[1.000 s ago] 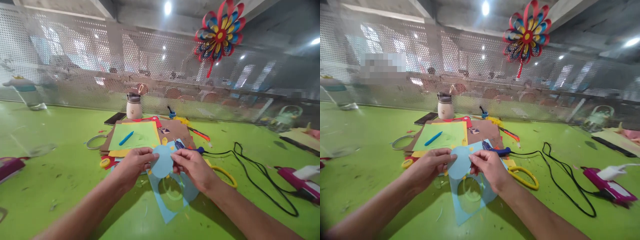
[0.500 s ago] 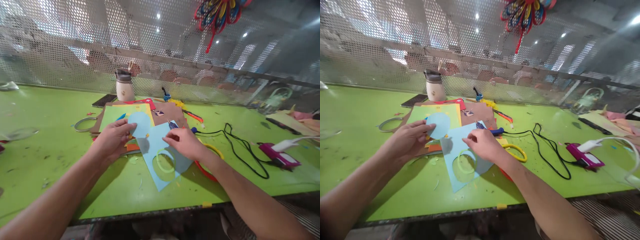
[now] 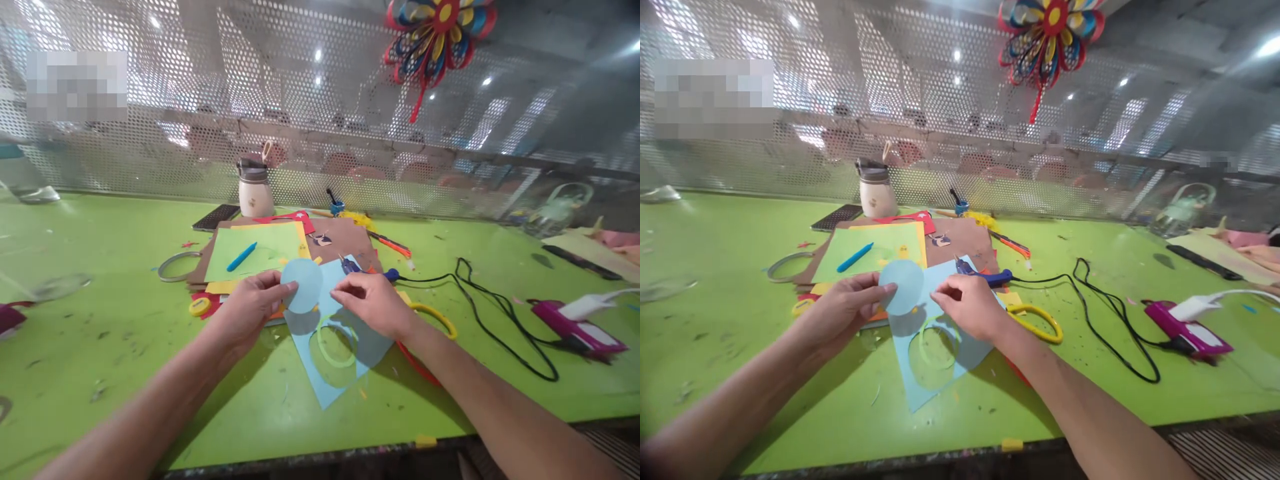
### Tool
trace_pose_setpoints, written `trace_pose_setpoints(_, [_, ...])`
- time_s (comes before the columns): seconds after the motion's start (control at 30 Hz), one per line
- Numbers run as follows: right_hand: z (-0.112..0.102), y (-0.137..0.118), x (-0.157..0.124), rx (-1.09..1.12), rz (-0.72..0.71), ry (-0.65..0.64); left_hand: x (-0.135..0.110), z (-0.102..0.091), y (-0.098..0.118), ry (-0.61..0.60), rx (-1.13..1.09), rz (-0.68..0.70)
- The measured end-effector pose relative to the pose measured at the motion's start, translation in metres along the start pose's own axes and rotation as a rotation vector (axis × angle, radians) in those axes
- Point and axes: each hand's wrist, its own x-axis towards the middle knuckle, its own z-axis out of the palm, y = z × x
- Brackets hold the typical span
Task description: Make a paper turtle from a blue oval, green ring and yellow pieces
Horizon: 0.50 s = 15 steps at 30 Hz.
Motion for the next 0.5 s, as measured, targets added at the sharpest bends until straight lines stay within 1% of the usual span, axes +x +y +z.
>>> trace_pose_setpoints(0.1, [0.004,0.001,0.0,0.041,0.024,0.014,-0.001,0.0,-0.002,-0.025,-0.008,-0.038])
trace_pose_setpoints(0.2, [0.0,0.003,0.001,-0.016,0.049,0.009,0.0,-0.002,-0.004,-0.028,-0.026,-0.075])
trace_pose_setpoints(0.27, [-0.006,0.003,0.0,-0.126,0.055,-0.012,0.001,-0.003,-0.005,-0.02,-0.046,-0.089])
trace_pose_setpoints(0.37, [-0.015,-0.001,-0.005,-0.359,0.04,-0.099,0.002,-0.004,-0.005,-0.012,-0.084,-0.089])
trace_pose_setpoints(0.5, [-0.016,-0.01,-0.011,-0.637,-0.007,-0.214,0.001,-0.003,-0.004,-0.001,-0.116,-0.061])
